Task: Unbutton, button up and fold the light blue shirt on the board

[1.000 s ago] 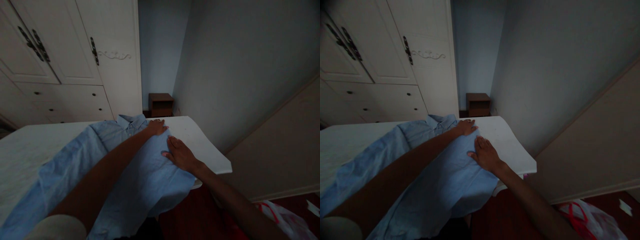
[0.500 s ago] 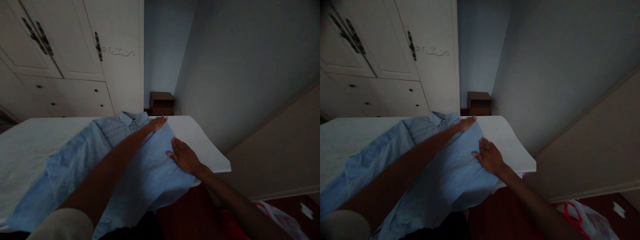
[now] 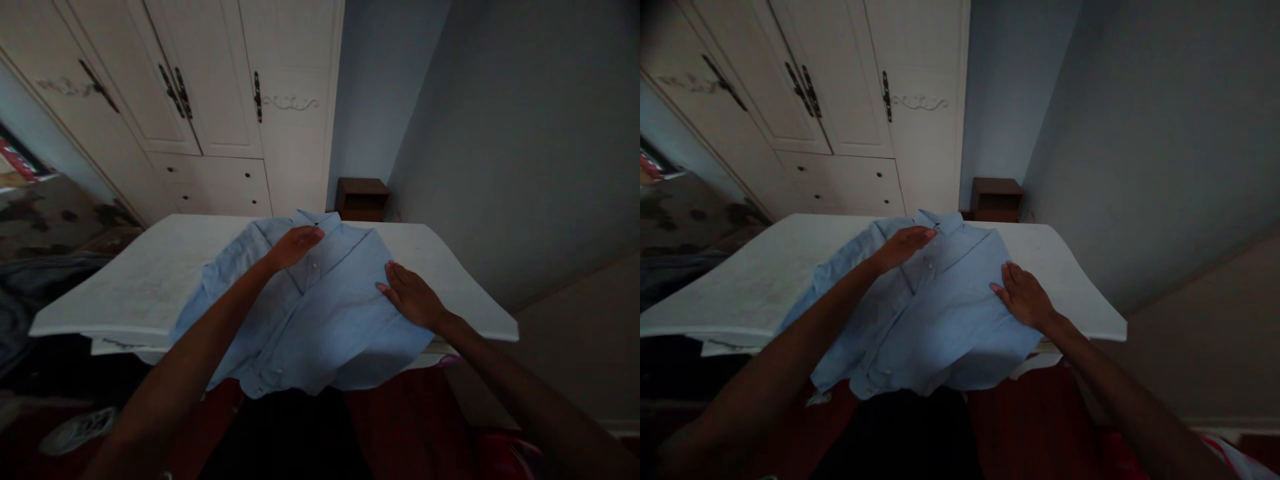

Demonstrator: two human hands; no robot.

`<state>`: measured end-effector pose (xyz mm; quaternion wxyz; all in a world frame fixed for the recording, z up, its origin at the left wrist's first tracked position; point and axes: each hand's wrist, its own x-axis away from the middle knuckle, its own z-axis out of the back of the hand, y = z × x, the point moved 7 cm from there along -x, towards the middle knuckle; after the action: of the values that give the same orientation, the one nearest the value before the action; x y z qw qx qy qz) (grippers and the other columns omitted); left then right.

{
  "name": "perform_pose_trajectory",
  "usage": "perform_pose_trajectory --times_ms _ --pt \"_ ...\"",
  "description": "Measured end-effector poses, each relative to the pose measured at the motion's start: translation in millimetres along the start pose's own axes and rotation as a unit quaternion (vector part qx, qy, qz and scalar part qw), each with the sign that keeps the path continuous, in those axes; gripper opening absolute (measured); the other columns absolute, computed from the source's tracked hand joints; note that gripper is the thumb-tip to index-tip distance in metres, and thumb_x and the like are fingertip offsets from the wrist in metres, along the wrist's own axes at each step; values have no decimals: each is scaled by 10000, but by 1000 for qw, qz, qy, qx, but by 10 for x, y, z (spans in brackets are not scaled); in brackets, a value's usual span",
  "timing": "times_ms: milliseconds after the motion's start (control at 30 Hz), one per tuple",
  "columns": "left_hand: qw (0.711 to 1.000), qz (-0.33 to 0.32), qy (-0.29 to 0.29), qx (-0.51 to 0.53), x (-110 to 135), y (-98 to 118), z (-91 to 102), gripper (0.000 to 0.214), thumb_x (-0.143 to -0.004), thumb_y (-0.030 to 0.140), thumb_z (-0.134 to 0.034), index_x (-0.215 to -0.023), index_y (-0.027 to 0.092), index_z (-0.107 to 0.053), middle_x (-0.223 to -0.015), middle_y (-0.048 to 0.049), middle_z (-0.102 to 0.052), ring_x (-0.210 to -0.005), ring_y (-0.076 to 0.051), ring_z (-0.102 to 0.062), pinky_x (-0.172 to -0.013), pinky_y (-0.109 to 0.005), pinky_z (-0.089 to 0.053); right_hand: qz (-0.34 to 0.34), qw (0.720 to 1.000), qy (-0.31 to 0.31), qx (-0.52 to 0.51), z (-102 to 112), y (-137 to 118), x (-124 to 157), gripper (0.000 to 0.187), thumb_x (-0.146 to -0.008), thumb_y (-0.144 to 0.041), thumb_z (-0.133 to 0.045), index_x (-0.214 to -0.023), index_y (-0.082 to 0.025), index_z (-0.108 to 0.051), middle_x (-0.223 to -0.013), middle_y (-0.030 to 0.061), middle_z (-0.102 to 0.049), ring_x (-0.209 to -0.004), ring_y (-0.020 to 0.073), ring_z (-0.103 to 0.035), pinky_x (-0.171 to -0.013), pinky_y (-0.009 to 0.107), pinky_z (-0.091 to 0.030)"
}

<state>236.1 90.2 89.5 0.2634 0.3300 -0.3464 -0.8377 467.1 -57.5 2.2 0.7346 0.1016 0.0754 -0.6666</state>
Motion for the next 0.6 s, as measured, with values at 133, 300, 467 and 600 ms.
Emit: perform_pose_trajectory --times_ms 133,300,467,600 --pt "983 104 107 106 818 165 333 468 -814 560 -581 -1050 168 -678 -1018 -82 -708 -931 -210 -647 -800 -327 -523 2 1000 -24 16 -16 15 -10 761 -955 -596 -139 -1430 -58 -393 -1463 217 -427 -1367 326 -395 -1101 485 -362" --pt "938 185 286 67 2013 202 405 342 -786 490 -620 -928 188 -699 -855 -39 -710 -786 -182 -650 -754 -306 -526 -9 998 -55 24 -43 36 -25 743 -963 -565 -154 -1439 -39 -375 -1482 211 -403 -1393 306 -360 -1130 459 -331" --pt "920 309 243 7 3007 -264 -10 347 -793 530 -577 -850 204 -682 -859 -52 -711 -818 -229 -661 -673 -312 -532 -16 995 -91 37 -20 23 -44 761 -972 -541 -137 -1426 23 -371 -1490 231 -379 -1407 283 -340 -1158 407 -285" --pt "867 382 315 -64 3606 -702 -23 462 -758 537 -583 -1046 177 -617 -1052 -110 -672 -920 -270 -655 -724 -370 -545 -24 993 -106 38 19 -3 -48 736 -977 -524 -149 -1426 13 -377 -1490 227 -383 -1396 279 -358 -1134 403 -320"
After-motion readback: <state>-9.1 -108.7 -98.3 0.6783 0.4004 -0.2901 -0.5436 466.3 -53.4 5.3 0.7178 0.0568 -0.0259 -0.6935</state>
